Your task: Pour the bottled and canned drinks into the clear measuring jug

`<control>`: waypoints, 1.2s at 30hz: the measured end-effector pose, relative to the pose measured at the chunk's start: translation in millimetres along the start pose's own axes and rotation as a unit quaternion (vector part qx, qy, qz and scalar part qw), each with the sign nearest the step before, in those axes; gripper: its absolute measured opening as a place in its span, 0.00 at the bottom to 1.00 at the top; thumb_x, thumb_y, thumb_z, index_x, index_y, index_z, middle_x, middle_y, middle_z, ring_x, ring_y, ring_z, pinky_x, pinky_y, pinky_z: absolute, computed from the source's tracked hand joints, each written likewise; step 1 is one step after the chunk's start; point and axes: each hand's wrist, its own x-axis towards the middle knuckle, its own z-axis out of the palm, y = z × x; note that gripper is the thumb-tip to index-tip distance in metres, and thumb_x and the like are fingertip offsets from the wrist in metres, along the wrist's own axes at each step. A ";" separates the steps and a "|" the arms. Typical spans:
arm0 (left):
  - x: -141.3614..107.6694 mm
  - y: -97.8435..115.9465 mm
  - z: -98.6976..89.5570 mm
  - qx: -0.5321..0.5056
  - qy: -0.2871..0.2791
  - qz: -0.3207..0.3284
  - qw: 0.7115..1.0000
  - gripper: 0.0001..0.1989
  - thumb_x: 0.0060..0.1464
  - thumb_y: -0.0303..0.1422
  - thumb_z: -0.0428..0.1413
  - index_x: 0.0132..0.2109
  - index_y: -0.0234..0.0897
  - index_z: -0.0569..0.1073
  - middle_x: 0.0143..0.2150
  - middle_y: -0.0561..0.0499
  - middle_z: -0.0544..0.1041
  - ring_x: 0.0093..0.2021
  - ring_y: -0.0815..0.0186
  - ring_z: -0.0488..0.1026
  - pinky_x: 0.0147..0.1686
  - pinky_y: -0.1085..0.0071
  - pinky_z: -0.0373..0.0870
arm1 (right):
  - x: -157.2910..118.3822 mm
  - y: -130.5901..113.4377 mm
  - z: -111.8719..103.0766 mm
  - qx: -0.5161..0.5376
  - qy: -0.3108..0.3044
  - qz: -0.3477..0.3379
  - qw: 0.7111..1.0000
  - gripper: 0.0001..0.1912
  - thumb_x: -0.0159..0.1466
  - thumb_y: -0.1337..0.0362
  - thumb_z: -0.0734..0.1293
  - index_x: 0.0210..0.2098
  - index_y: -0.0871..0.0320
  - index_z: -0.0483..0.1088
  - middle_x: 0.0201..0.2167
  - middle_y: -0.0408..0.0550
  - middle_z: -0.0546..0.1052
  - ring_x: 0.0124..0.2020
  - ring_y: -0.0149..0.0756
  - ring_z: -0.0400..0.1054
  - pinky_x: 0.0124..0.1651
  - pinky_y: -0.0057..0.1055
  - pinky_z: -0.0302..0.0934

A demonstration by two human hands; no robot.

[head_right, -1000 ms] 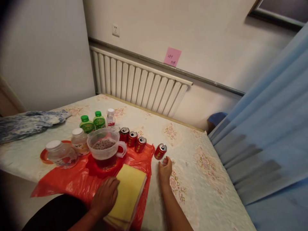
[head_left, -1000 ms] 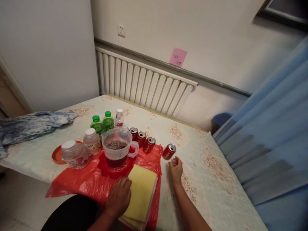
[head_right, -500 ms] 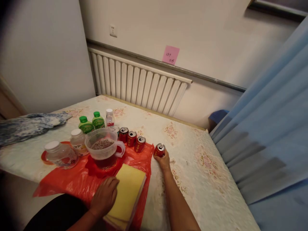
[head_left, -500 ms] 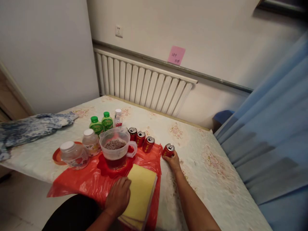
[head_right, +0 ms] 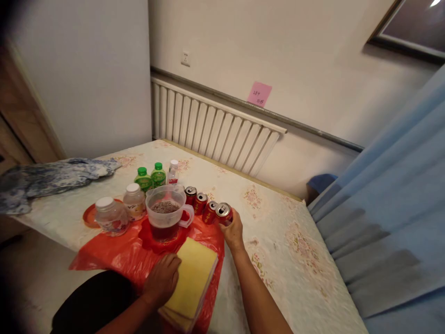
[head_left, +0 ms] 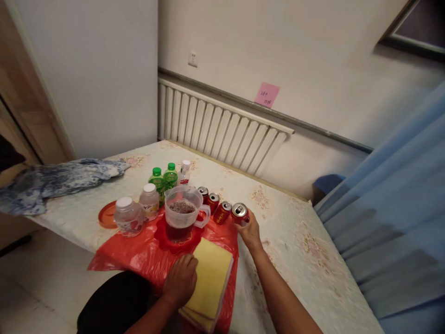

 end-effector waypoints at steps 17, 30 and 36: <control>-5.4 -0.7 5.1 -0.011 0.005 -0.032 0.999 0.09 0.56 0.24 0.49 0.41 0.38 0.71 0.43 0.47 0.72 0.45 0.57 0.66 0.48 0.60 0.62 | 75.0 -124.1 38.2 -0.304 -0.105 -0.406 0.856 0.25 0.62 0.71 0.65 0.59 0.60 0.65 0.54 0.59 0.69 0.57 0.49 0.59 0.60 0.48 0.54; -6.2 0.1 3.2 -0.009 -0.001 -0.030 0.999 0.09 0.56 0.24 0.50 0.42 0.38 0.71 0.44 0.46 0.72 0.46 0.57 0.66 0.50 0.59 0.62 | 85.2 -149.1 38.8 -0.355 -0.126 -0.473 0.796 0.20 0.69 0.68 0.61 0.59 0.57 0.66 0.54 0.58 0.71 0.59 0.50 0.56 0.61 0.49 0.51; -6.0 0.2 3.1 -0.008 -0.002 -0.030 1.000 0.09 0.56 0.24 0.50 0.42 0.38 0.71 0.44 0.46 0.73 0.45 0.57 0.66 0.49 0.59 0.62 | 85.0 -159.0 36.0 -0.373 -0.136 -0.483 0.781 0.19 0.69 0.67 0.60 0.59 0.57 0.66 0.55 0.57 0.71 0.59 0.50 0.56 0.63 0.50 0.48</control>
